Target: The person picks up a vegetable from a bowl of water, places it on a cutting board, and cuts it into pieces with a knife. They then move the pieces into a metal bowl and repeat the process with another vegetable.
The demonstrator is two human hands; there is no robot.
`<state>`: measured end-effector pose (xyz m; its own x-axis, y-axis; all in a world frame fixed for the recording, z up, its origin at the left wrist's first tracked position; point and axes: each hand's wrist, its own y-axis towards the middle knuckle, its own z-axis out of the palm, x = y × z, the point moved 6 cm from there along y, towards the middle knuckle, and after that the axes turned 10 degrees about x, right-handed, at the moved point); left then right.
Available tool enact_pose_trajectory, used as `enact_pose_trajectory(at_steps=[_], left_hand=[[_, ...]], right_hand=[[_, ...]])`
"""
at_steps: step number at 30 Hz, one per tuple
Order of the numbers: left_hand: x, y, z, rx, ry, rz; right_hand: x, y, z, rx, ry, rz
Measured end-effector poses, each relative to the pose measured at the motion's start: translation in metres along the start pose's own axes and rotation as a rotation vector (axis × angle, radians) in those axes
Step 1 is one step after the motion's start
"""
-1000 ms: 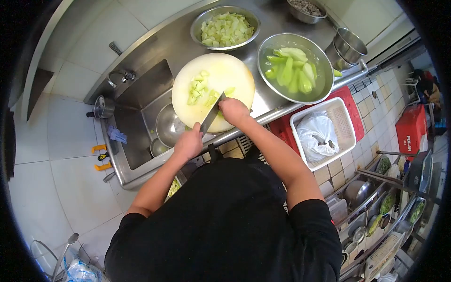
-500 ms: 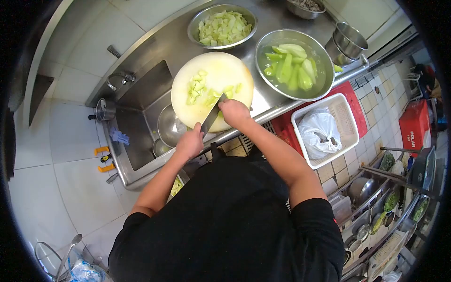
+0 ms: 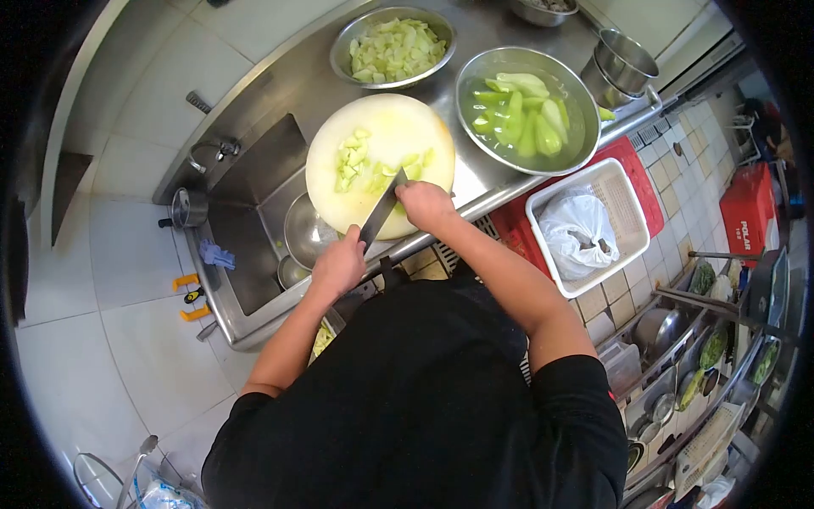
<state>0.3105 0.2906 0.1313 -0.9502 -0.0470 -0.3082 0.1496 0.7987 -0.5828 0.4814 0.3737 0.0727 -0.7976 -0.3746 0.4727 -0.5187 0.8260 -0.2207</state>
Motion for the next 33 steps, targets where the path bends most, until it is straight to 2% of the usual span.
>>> enact_pose_trajectory(at_steps=[5,7,14,17,20,23,25,29,33], left_hand=[[0.009,0.008,0.019,0.034,0.01,-0.02],[-0.005,-0.001,-0.002,0.09,0.043,-0.023],[0.004,0.009,0.009,0.007,0.048,0.063],[-0.006,0.0,-0.003,-0.007,0.056,0.055],[0.002,0.005,0.016,0.007,0.033,0.032],[-0.007,-0.003,0.0,0.01,0.051,0.059],[-0.014,-0.014,-0.012,0.017,0.061,0.05],[0.004,0.004,0.017,0.008,0.023,0.059],[-0.011,-0.011,-0.004,0.03,0.045,0.057]], right_hand=[[0.002,-0.008,-0.004,0.01,0.023,0.047],[0.0,-0.01,0.001,-0.009,0.004,0.064],[-0.004,-0.013,0.007,-0.022,0.039,0.115],[-0.012,-0.014,0.014,-0.115,0.072,0.086],[-0.008,-0.018,0.012,-0.079,0.077,0.098],[-0.006,-0.022,0.008,-0.075,0.057,0.137],[-0.004,-0.024,0.008,-0.099,0.057,0.125],[-0.006,-0.023,0.015,-0.108,0.016,0.094],[-0.006,-0.026,0.014,-0.132,0.036,0.068]])
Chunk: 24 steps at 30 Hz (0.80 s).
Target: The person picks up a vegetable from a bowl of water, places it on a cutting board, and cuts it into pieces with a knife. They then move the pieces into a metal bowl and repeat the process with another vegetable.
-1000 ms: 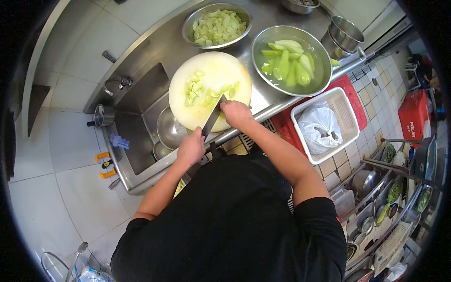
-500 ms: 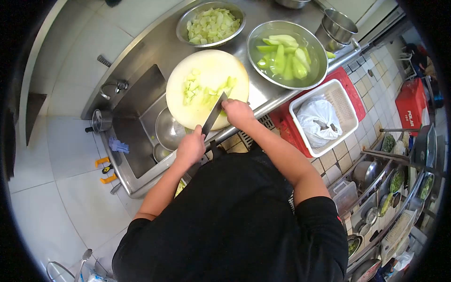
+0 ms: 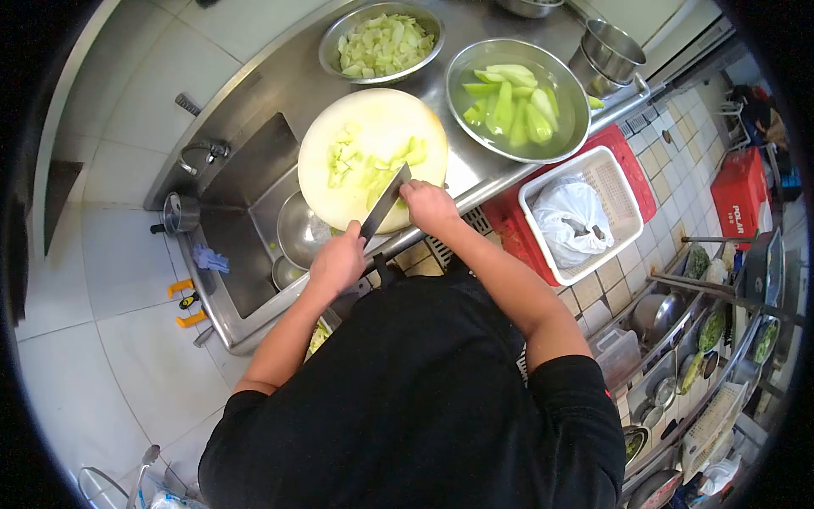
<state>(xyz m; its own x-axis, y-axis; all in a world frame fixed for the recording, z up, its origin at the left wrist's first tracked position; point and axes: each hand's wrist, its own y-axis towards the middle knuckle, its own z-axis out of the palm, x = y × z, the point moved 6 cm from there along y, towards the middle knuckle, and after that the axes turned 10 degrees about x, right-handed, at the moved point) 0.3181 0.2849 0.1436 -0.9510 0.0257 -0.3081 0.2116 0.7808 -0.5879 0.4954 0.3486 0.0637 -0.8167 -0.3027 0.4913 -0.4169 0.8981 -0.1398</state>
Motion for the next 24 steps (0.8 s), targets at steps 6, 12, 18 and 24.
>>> enact_pose_trajectory(at_steps=[6,12,18,24], left_hand=[[0.009,0.016,0.016,-0.006,0.003,0.003],[0.008,0.006,0.018,-0.012,-0.012,0.004],[0.006,0.008,0.015,-0.019,-0.001,0.008],[0.01,0.016,0.019,0.004,-0.047,0.003]], right_hand=[[-0.005,0.0,0.005,-0.023,0.042,0.0],[-0.008,-0.005,0.009,-0.07,0.037,-0.043],[-0.008,-0.005,0.009,-0.079,0.04,-0.046],[-0.008,-0.006,0.015,-0.09,0.031,-0.061]])
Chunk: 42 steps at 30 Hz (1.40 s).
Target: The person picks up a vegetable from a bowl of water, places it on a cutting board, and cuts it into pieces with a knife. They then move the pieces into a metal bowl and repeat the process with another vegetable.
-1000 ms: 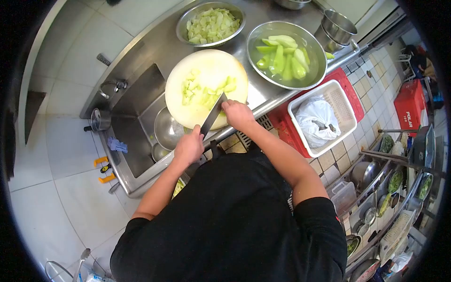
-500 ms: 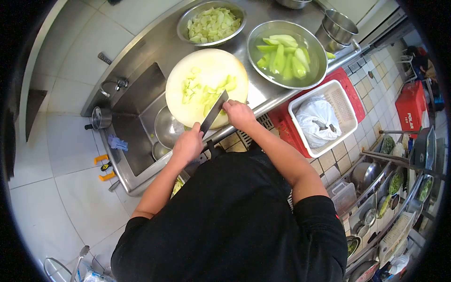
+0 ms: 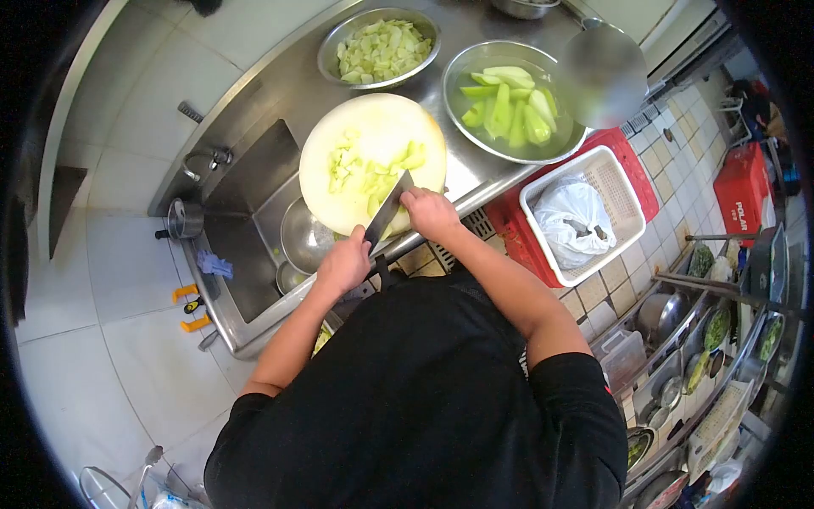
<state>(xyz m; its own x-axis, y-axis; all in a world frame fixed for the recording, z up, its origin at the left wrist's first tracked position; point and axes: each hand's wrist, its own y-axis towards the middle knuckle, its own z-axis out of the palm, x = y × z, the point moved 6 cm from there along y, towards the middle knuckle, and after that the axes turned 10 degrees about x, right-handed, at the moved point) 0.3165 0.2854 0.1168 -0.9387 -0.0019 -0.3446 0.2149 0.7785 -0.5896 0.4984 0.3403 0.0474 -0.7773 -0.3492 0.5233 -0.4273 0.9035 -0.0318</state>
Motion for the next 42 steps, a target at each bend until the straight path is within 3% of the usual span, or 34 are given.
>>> enact_pose_trajectory(at_steps=[8,17,21,26,29,30,33,34,38,42], left_hand=[[-0.003,-0.017,-0.021,0.007,0.003,0.007],[0.022,0.03,0.02,-0.05,-0.096,0.094],[0.034,0.045,-0.012,-0.048,-0.07,0.057],[0.064,0.065,-0.052,-0.14,-0.041,-0.019],[0.061,0.054,-0.074,-0.152,-0.194,-0.022],[0.065,0.056,-0.075,-0.183,-0.233,0.0],[0.065,0.049,-0.086,-0.308,-0.225,0.044],[0.066,0.045,-0.09,-0.357,-0.205,0.055],[0.071,0.028,-0.084,-0.394,-0.224,0.109],[0.1,0.033,-0.047,-0.335,-0.472,0.204]], right_hand=[[0.002,-0.003,-0.002,-0.091,0.016,-0.008],[-0.008,-0.004,0.005,-0.147,0.018,0.002],[0.0,0.02,0.001,-0.195,-0.011,-0.05],[0.009,0.07,0.01,-0.153,0.159,0.033],[0.065,0.063,-0.028,-0.284,0.195,-0.275],[0.074,0.068,-0.022,-0.225,0.183,-0.33],[0.062,0.082,0.012,-0.11,0.0,-0.164],[0.056,0.077,0.013,-0.11,0.085,-0.132],[0.035,0.047,-0.006,-0.271,0.212,-0.031],[0.016,0.06,-0.008,-0.339,0.718,0.178]])
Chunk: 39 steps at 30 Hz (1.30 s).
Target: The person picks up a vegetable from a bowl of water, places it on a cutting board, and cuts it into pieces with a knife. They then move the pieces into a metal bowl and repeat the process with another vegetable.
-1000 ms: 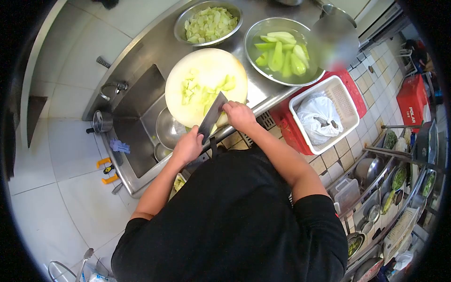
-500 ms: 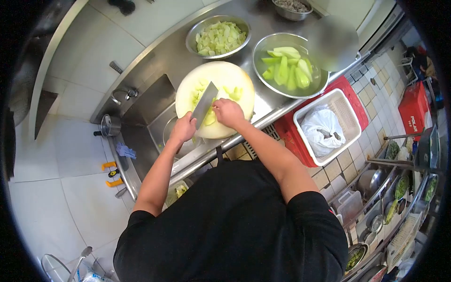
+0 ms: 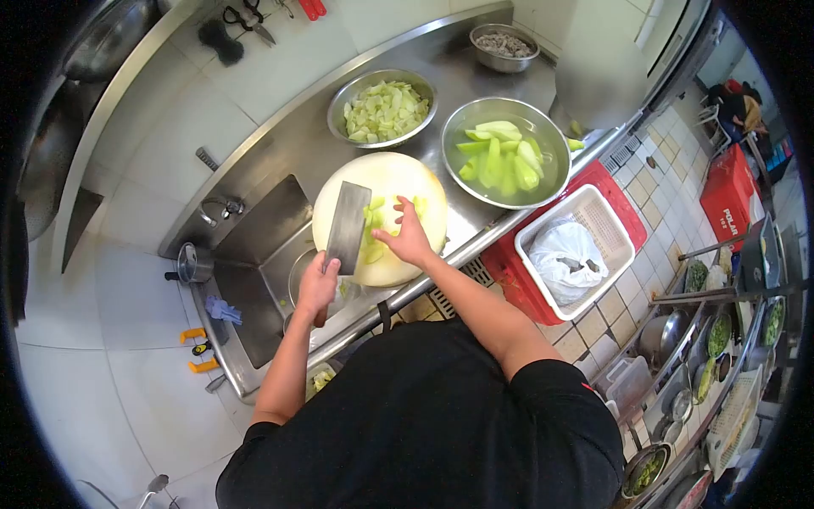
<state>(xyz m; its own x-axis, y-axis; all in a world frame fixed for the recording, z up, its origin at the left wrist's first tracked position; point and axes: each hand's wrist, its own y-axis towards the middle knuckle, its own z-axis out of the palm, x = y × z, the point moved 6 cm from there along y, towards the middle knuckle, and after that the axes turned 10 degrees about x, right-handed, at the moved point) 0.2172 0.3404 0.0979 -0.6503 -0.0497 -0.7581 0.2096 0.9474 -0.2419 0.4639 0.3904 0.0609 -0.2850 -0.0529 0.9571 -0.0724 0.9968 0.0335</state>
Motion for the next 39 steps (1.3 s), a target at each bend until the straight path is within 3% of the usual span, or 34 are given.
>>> enact_pose_trajectory(at_steps=[3,4,8,14,20,23,26,29,35,39], left_hand=[[-0.025,-0.011,0.007,0.14,-0.384,-0.146],[-0.021,-0.011,0.009,0.168,-0.453,-0.153],[-0.022,-0.018,0.001,0.185,-0.525,-0.2],[-0.01,-0.021,-0.001,0.176,-0.516,-0.221],[-0.011,-0.02,0.001,0.208,-0.543,-0.223],[-0.009,-0.018,0.005,0.263,-0.634,-0.239],[-0.012,-0.016,0.013,0.28,-0.752,-0.281],[-0.011,-0.01,0.017,0.288,-0.79,-0.291],[0.013,-0.005,0.01,0.181,-0.793,-0.279],[0.022,-0.007,-0.016,0.11,-0.635,-0.242]], right_hand=[[-0.012,0.028,0.025,0.352,0.999,0.217],[-0.012,0.036,0.031,0.434,1.199,0.16],[-0.028,0.056,0.042,0.514,1.164,0.178],[0.015,0.056,0.06,0.648,1.237,0.206],[-0.008,0.062,0.073,0.695,1.283,0.213],[0.031,0.053,0.056,0.806,1.602,0.242],[0.042,0.053,0.05,0.837,1.667,0.284],[0.026,0.058,0.052,0.814,1.748,0.338],[-0.006,0.065,0.043,0.451,1.538,0.553],[-0.007,0.074,0.028,0.38,1.3,0.477]])
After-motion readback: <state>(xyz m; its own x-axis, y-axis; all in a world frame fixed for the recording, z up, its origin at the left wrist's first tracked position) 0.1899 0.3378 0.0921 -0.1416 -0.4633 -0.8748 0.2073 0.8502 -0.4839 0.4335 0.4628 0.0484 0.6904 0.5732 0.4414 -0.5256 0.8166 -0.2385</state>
